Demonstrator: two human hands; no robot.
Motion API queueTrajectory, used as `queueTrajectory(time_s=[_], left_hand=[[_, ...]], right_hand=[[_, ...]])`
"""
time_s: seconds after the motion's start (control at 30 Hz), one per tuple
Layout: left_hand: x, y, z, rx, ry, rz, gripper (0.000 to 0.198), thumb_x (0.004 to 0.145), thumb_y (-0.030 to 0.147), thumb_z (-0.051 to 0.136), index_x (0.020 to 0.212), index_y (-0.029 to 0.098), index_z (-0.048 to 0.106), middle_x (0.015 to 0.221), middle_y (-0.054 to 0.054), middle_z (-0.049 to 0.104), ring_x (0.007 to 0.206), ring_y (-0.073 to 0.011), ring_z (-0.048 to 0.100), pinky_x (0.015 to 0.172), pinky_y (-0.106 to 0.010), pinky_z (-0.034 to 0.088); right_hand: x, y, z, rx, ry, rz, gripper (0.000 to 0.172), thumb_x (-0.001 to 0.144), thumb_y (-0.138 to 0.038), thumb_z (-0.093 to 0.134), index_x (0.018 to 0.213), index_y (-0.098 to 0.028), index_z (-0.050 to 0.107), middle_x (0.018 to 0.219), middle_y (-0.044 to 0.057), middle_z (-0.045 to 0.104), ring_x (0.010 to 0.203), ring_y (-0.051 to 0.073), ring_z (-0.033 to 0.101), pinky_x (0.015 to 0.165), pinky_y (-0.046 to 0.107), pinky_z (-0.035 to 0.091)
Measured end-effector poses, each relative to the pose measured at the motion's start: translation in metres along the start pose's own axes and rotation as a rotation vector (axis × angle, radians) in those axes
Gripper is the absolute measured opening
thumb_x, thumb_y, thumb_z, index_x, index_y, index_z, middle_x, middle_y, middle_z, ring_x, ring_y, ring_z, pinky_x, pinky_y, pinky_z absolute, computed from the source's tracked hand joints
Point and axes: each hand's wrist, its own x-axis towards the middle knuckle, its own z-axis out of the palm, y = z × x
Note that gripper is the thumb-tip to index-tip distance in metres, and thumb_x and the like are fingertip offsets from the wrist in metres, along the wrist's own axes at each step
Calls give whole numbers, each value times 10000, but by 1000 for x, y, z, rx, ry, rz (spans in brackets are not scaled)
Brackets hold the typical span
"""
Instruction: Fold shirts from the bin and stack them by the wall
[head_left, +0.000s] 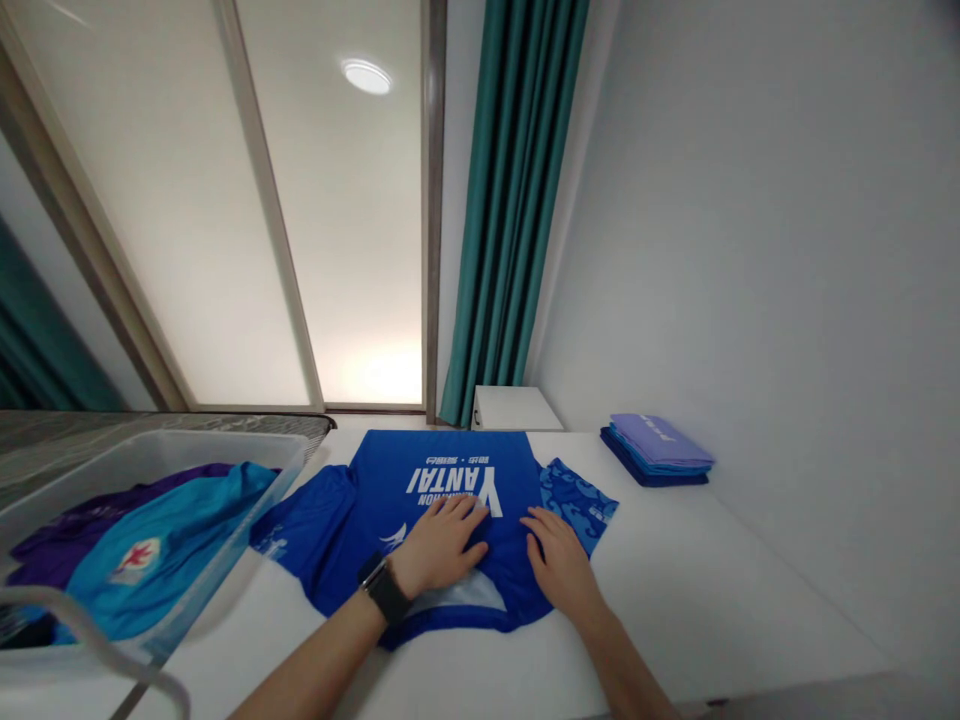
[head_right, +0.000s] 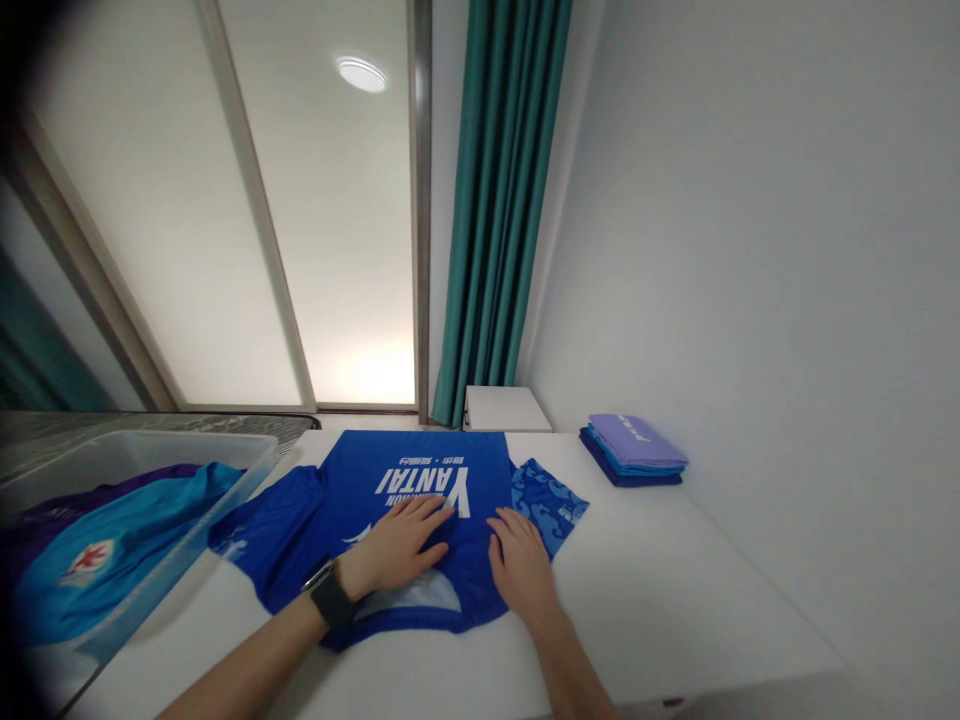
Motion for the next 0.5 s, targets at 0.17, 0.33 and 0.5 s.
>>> queueTrajectory(time_s=[0.17, 0.33, 0.5], left_hand=[[42, 28, 18, -65, 62, 50, 365, 938, 329, 449, 1270, 227, 560, 1275, -81, 593, 1188, -243, 518, 1027, -411, 392], [39, 30, 38, -97, 119, 77, 364, 935, 300, 464, 1282, 234, 551, 1350, -72, 534, 1256, -242, 452, 1079, -426, 343], [35, 28, 41, -93, 103, 82, 393, 943, 311, 454, 1321, 231, 527, 1393, -75, 508, 1286, -248, 437, 1111, -443, 313]], right_hand=[[1, 16, 0, 88, 15, 69, 448, 937, -229, 277, 1167, -195, 660, 1268, 90, 621, 1220, 230, 531, 1074, 428, 390], [0, 20, 2, 67, -3, 53, 412, 928, -212, 313, 1157, -197, 656, 1284, 91, 603, 1239, 229, 509, 1079, 419, 378], [-1, 15, 1, 41, 25, 24, 457, 926, -194, 311, 1321, -184, 543, 1346, 102, 542, 1286, 219, 453, 1096, 402, 357]])
